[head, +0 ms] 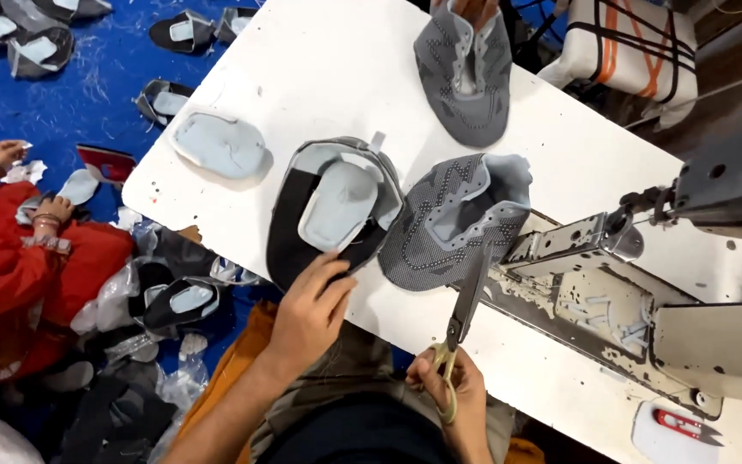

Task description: The person trims excess material from shoe components using scissors.

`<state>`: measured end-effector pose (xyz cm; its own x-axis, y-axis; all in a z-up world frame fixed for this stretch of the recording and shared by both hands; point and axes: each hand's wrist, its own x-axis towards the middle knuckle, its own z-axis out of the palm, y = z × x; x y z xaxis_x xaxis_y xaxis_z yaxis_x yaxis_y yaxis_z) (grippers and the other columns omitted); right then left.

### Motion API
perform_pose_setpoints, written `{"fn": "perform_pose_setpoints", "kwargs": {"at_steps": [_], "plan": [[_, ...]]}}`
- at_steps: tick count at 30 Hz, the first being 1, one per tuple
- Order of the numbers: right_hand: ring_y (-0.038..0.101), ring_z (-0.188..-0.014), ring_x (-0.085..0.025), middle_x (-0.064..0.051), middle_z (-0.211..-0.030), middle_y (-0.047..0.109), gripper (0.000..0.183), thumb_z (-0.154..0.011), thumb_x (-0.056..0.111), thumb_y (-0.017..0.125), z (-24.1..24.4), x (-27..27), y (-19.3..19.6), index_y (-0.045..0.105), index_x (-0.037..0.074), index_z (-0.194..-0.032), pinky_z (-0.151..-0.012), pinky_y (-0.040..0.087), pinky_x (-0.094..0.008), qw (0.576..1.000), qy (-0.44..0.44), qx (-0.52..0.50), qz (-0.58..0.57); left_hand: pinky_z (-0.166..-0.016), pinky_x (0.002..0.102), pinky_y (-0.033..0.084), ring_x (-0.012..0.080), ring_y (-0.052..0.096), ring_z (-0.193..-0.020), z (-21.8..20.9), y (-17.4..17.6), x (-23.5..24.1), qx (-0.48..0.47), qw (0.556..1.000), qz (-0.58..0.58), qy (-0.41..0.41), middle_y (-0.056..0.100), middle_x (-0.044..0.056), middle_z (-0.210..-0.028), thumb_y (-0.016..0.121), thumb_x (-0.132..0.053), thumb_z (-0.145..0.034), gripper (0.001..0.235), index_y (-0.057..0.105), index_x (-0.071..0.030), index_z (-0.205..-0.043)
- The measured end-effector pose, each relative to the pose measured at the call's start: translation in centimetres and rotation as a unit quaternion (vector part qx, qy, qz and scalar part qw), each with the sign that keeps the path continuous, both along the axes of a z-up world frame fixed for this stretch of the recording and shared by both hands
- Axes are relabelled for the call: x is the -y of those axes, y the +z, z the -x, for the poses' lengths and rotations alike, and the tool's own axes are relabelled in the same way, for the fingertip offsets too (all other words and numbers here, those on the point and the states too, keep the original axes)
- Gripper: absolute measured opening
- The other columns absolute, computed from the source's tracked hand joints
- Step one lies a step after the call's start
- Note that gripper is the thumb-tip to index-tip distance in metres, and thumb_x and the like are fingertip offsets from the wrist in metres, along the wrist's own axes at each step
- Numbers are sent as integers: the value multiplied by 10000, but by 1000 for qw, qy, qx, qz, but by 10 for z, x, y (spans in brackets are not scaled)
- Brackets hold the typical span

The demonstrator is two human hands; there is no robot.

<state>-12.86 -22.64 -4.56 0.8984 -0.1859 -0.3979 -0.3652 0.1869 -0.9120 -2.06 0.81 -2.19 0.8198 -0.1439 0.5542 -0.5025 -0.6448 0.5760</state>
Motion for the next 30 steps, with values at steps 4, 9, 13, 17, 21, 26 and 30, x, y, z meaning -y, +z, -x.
{"fn": "perform_pose_setpoints", "kwargs": {"at_steps": [4,9,13,17,21,26,30], "plan": [[670,-685,-175,-124,-794,710,238,-893,175,743,0,-1,-8,652,-39,-943,-635,552,-306,998,52,-14,-13,-974,435,551,350,670,-1137,6,1,-24,-25,999,46,7,676,134,-1170,730,-7,-870,250,683,-30,-1115],[670,-649,-177,-127,-753,695,267,-901,219,743,-13,-11,-16,639,-21,-951,-597,545,-306,989,136,-19,-45,-942,437,514,362,623,-1110,-31,12,-32,-71,992,63,77,661,151,-1194,788,-40,-851,345,694,-19,-1182],[660,-641,-196,-96,-718,636,411,-898,404,737,-24,-21,5,602,16,-896,-578,529,-301,964,206,-51,-159,-902,457,482,371,576,-1059,-59,3,-26,-112,992,49,14,613,164,-1137,829,-80,-781,397,688,-10,-1146],[638,-645,-207,-75,-694,576,516,-925,543,679,-29,-25,17,571,46,-844,-571,506,-296,929,252,-79,-259,-812,451,485,335,575,-964,-68,-2,-22,-145,989,32,-10,607,131,-990,834,-69,-721,267,744,-62,-973],[616,-646,-201,-71,-699,565,508,-963,532,638,-28,-25,6,562,47,-834,-576,496,-292,907,270,-93,-310,-789,431,502,320,587,-922,-65,-13,-20,-108,994,13,7,675,57,-900,797,-13,-742,140,709,-65,-837],[575,-609,-189,-64,-680,541,473,-1013,472,586,-38,-33,8,551,46,-810,-574,480,-287,885,243,-137,-373,-744,432,506,320,622,-874,-61,-7,-18,-58,995,66,48,678,71,-882,736,24,-807,130,640,-32,-875],[549,-572,-165,-43,-656,515,425,-1013,429,582,-49,-39,10,554,58,-807,-546,461,-269,885,208,-162,-385,-719,430,503,321,625,-863,-60,-7,-16,-55,996,43,46,675,73,-868,739,18,-810,125,650,-28,-884]]}}
